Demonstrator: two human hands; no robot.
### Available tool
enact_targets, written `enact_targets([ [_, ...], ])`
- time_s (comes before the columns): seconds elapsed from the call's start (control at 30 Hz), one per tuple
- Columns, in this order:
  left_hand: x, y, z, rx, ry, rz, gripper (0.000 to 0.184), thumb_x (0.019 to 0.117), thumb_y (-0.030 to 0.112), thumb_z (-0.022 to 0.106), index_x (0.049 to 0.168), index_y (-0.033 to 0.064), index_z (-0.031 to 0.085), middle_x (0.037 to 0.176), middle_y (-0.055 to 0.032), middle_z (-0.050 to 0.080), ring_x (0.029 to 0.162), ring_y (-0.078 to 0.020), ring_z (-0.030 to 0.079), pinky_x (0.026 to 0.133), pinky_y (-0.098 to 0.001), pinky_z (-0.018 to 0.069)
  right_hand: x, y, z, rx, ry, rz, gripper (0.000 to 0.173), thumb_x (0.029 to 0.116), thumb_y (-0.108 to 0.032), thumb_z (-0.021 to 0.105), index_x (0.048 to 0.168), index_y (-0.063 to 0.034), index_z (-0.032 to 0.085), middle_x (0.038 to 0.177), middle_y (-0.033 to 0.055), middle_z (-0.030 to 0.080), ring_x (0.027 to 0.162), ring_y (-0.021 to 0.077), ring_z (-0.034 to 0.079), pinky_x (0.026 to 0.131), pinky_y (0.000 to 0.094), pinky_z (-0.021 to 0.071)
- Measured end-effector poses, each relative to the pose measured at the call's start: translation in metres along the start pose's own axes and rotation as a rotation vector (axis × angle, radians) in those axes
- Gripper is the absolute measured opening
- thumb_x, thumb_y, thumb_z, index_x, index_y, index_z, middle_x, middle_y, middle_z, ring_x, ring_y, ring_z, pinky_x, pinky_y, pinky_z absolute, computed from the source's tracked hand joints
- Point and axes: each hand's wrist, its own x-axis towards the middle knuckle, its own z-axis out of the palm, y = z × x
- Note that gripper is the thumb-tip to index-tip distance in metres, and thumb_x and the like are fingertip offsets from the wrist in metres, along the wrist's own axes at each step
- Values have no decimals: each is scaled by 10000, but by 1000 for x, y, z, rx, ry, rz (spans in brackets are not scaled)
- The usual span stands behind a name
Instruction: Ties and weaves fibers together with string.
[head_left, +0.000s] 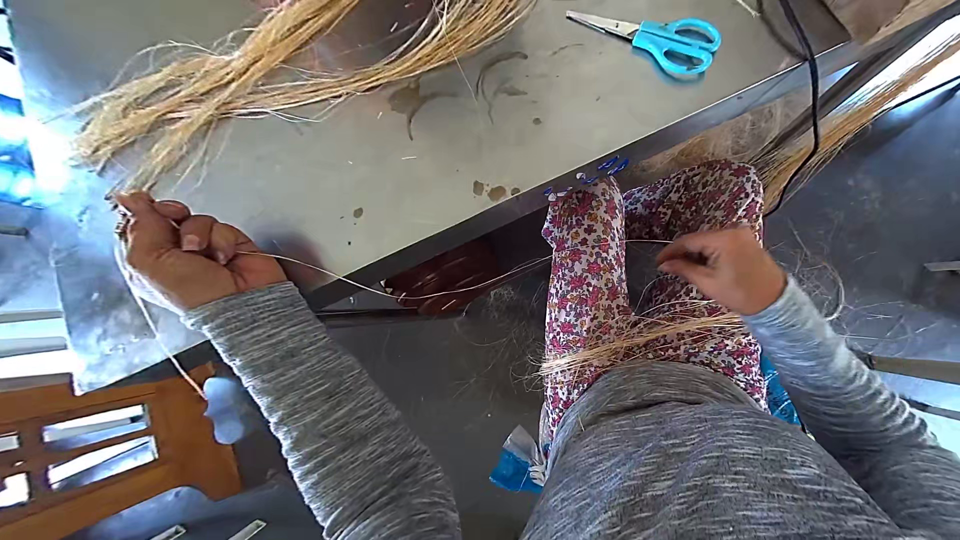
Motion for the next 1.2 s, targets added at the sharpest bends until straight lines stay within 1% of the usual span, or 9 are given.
enact_targets([
  [0.13, -1, 0, -2, 3, 2, 4, 239, 1119, 81, 305, 1029, 86, 526, 780, 24, 574, 517, -10, 482, 467, -115, 422, 14, -10, 44, 20, 51, -164, 184, 914, -108, 712, 1072, -37, 774, 877, 109, 733, 666, 225, 670, 613, 450, 578],
  [0.2, -4, 0, 2, 3, 18, 3, 240, 1118, 80, 306, 1023, 85, 526, 767, 29, 566, 504, -5, 464, 457, -111, 411, 23, -13, 62, 4, 121, -223, 175, 904, -91, 704, 1048, -19, 774, 836, 120, 702, 626, 233, 646, 554, 427, 547],
  [0.27, -5, 0, 6, 21, 35, 11, 244, 1121, 94, 313, 1003, 92, 526, 750, 36, 556, 488, -6, 445, 448, -117, 403, 33, -17, 73, 7, 144, -260, 152, 914, -86, 691, 1013, -7, 775, 829, 127, 708, 650, 245, 667, 572, 423, 559],
  [0.63, -5, -1, 6, 3, 52, 39, 261, 1113, 78, 326, 938, 83, 520, 709, 20, 544, 458, -21, 416, 426, -129, 379, 49, -45, 122, -282, 91, -163, 223, 955, -112, 683, 1108, 41, 736, 927, 211, 726, 694, 385, 714, 540, 523, 558],
  [0.73, -5, 0, 6, -1, 48, 36, 260, 1116, 85, 319, 949, 80, 518, 729, 22, 549, 460, -14, 411, 427, -123, 379, 55, -37, 128, -188, 93, -132, 136, 952, -98, 672, 1007, -3, 752, 910, 184, 741, 705, 378, 724, 554, 560, 556],
  [0.83, -6, 0, 8, -19, 61, 39, 260, 1115, 81, 316, 958, 74, 523, 726, 23, 549, 456, -8, 404, 417, -119, 364, 54, -30, 113, 83, 86, -146, 113, 943, -71, 677, 929, -2, 764, 836, 144, 745, 713, 297, 725, 632, 527, 583],
  [0.93, -4, -1, 6, -59, 52, 22, 242, 1117, 78, 300, 995, 78, 509, 736, 21, 550, 470, -3, 426, 421, -111, 372, 37, -19, 78, 233, 30, -107, 131, 958, -87, 680, 894, 23, 709, 705, 111, 668, 554, 168, 613, 533, 347, 534],
  [1.1, -6, 1, 9, -60, 82, -8, 199, 1124, 91, 317, 1025, 87, 489, 774, 13, 536, 463, -9, 404, 418, -118, 375, -11, 32, 7, 205, -6, 48, 194, 974, -146, 631, 896, 21, 689, 677, 51, 643, 556, 89, 609, 549, 279, 552],
  [1.2, 2, 0, -6, -84, 15, -19, 242, 1122, 91, 300, 996, 84, 507, 769, 17, 560, 477, 0, 439, 432, -108, 398, -49, 75, -36, 194, 12, 269, 158, 961, -91, 637, 883, 38, 685, 680, 50, 651, 576, 85, 625, 598, 286, 573],
])
